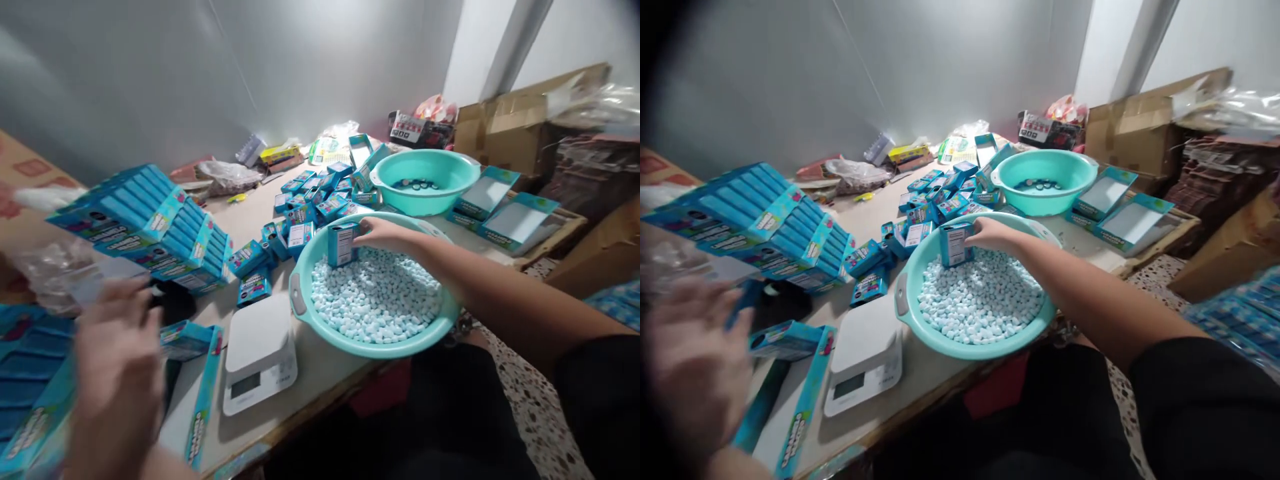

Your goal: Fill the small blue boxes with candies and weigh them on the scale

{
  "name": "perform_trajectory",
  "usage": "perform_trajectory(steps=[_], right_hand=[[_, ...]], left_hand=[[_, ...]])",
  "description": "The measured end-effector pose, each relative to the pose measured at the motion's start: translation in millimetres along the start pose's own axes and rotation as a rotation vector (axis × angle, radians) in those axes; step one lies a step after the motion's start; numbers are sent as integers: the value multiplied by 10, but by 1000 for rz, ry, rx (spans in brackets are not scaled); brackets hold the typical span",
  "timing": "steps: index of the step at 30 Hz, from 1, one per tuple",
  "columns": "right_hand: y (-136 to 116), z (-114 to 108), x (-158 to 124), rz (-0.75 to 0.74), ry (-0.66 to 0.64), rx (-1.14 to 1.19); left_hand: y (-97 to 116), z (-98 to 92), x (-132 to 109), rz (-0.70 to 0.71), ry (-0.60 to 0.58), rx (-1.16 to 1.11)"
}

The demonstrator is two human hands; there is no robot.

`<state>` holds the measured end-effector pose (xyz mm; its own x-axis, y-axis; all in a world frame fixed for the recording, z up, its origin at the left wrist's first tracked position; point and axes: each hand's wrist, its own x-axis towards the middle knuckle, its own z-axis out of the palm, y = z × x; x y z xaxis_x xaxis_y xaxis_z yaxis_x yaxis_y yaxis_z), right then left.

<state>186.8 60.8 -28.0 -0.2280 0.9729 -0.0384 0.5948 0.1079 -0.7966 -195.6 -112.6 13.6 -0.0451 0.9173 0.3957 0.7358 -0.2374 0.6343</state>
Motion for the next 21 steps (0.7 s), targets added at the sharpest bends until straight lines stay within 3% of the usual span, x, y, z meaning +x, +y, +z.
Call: perform_trajectory(steps=[1, 4, 6, 8, 12, 17, 19, 21], right_hand=[[-10, 6, 2, -9, 3, 16], [-44, 36, -39, -76, 8, 76], [-59, 76, -78, -122, -5, 137], [-65, 114, -106, -172, -35, 205], [-85, 103, -118, -305, -98, 156], [-105, -18, -125, -97, -138, -348], [-111, -29, -162, -37, -245, -395], [-130, -7, -242, -24, -368, -415]], left_hand=[[247, 203, 91, 57, -22, -38], [823, 945, 456, 118, -287, 38], [973, 1375, 709, 151, -319, 26], [957, 1651, 886, 131, -313, -18], [790, 1791, 938, 67, -202, -128], [757, 1751, 886, 111, 32, -126], [777, 1758, 901, 189, 41, -102], [808, 1769, 912, 296, -31, -54]])
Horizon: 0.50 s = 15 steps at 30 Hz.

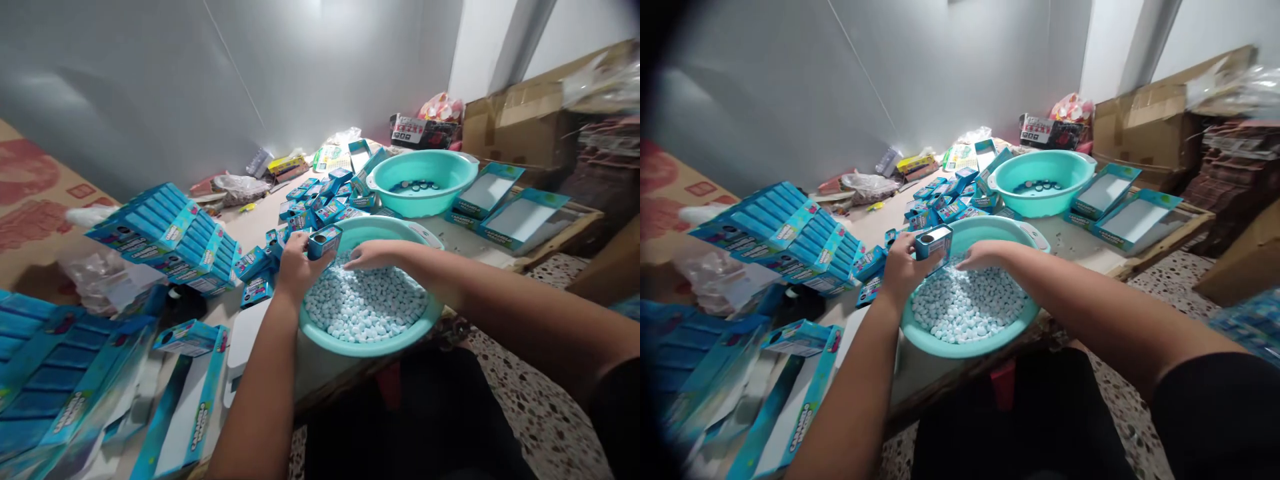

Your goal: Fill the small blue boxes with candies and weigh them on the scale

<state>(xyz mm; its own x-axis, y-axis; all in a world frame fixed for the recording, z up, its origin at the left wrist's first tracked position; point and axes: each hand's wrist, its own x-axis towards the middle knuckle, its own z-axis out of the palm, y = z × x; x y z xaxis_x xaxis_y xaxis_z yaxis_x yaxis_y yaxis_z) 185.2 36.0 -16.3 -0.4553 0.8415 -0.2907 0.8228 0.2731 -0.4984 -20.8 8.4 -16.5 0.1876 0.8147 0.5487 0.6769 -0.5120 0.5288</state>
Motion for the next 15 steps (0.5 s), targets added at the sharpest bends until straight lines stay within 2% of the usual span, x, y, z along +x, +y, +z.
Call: perform_trajectory(steps=[3, 5, 7, 10, 12, 15], right_hand=[[-102, 98, -181, -19, -93, -8], [-196, 170, -349, -14, -114, -20], [-301, 237, -522, -8, -120, -57], [-444, 333, -694, -10, -108, -141], [-497, 397, -706, -13, -84, -174], [-474, 484, -561, 22, -23, -195]], left_hand=[[61, -1, 1, 86, -108, 38], [99, -19, -13, 49, -120, 31], [114, -39, -24, -53, -154, -33], [84, -60, -17, -269, -237, -284], [48, -70, -2, -408, -204, -494], [12, -89, 15, -538, -73, -728]])
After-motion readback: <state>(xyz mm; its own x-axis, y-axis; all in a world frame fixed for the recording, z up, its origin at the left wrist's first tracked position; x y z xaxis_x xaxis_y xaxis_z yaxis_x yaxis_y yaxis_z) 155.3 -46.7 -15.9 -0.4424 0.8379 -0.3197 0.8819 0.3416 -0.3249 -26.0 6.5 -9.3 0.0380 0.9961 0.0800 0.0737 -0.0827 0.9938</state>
